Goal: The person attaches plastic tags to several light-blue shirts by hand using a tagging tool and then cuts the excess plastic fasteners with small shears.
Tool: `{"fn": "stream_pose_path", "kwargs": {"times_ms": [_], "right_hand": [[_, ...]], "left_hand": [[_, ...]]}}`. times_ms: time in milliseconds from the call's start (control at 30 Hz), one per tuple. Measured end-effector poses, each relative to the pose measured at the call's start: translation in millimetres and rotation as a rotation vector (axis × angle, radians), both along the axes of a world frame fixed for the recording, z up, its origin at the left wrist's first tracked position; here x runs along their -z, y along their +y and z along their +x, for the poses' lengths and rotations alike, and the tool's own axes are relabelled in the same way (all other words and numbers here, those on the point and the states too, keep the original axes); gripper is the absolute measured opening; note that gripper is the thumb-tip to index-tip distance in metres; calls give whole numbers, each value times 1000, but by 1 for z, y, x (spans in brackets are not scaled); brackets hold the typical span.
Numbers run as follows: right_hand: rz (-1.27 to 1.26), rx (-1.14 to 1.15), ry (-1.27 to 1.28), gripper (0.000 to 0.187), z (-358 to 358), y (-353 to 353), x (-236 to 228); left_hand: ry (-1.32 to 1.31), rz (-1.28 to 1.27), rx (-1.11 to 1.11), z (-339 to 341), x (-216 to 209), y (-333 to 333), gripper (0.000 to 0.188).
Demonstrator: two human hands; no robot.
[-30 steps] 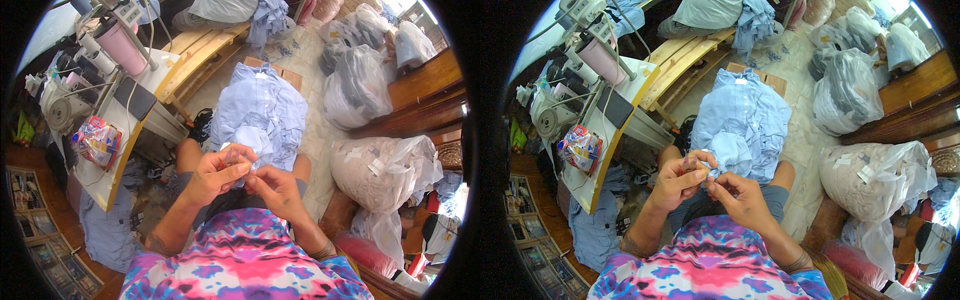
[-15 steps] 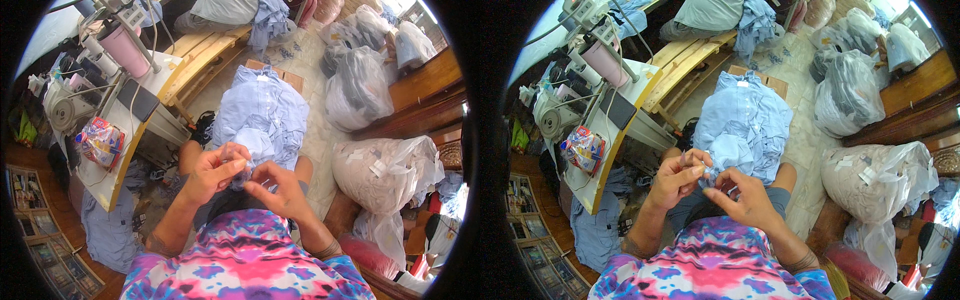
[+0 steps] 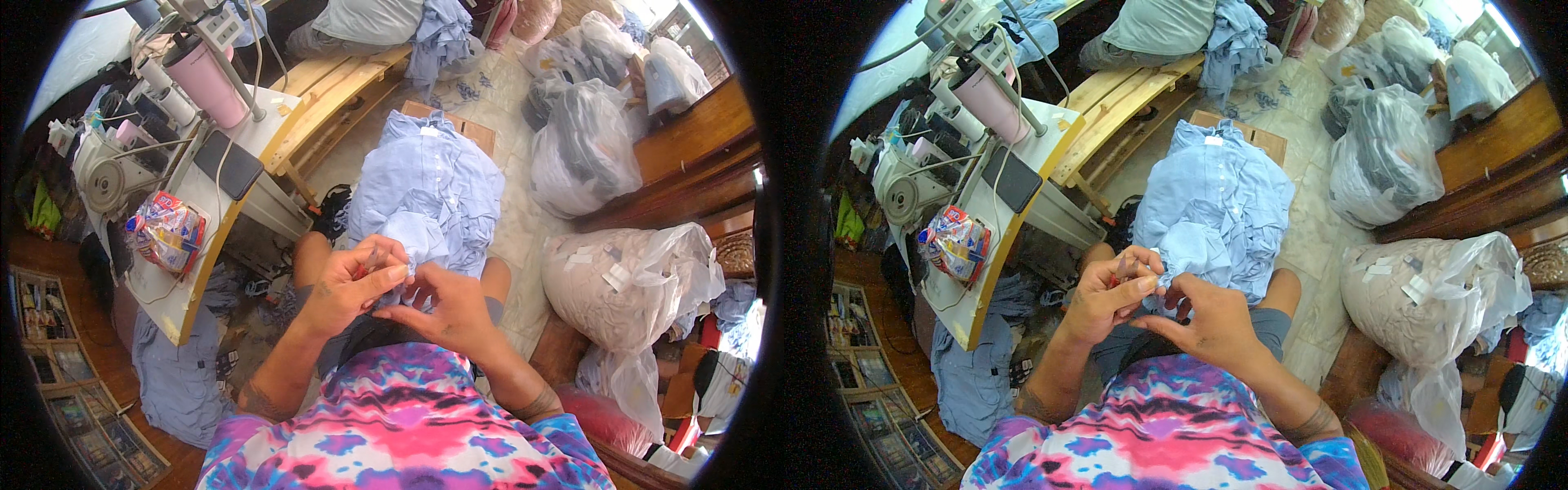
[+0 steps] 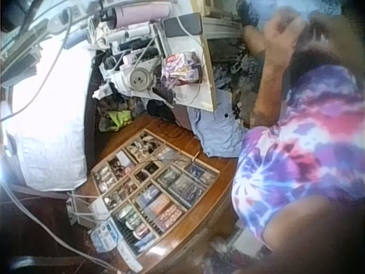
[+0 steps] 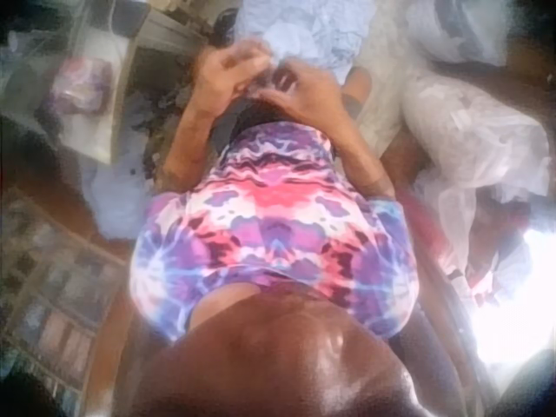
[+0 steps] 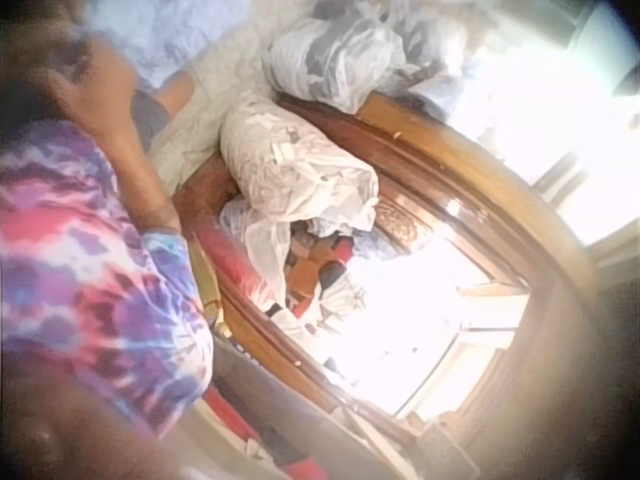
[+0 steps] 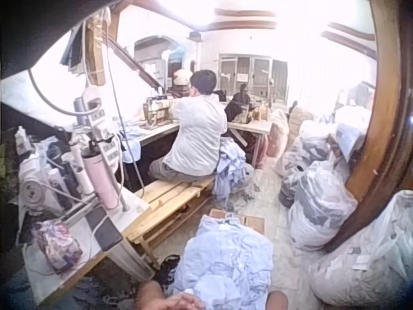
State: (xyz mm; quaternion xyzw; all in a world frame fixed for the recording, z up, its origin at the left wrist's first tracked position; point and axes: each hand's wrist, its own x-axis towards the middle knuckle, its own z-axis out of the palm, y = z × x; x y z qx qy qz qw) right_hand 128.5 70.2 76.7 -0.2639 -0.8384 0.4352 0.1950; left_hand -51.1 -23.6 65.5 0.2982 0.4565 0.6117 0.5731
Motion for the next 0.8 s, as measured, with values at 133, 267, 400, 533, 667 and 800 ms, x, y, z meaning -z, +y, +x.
{"fn": "stream_pose_path", "kwargs": {"times_ms": [133, 267, 400, 533, 667, 800], "right_hand": [[18, 30, 1, 30, 0, -1, 14], [-17, 42, -12, 30, 0, 0, 6], [25, 29, -61, 27, -3, -1, -3], [99, 17, -70, 22, 1, 2, 8], [121, -91, -29, 17, 5, 10, -2], [89, -173, 33, 17, 8, 16, -12]], "left_hand": [[14, 21, -22, -1, 2, 0, 20], [1, 14, -6, -4, 3, -1, 20], [26, 21, 10, -5, 3, -2, 20], [-6, -9, 4, -6, 0, 0, 20], [-5, -22, -6, -10, -2, -2, 20], [-23, -45, -3, -13, 2, -4, 20]]}}
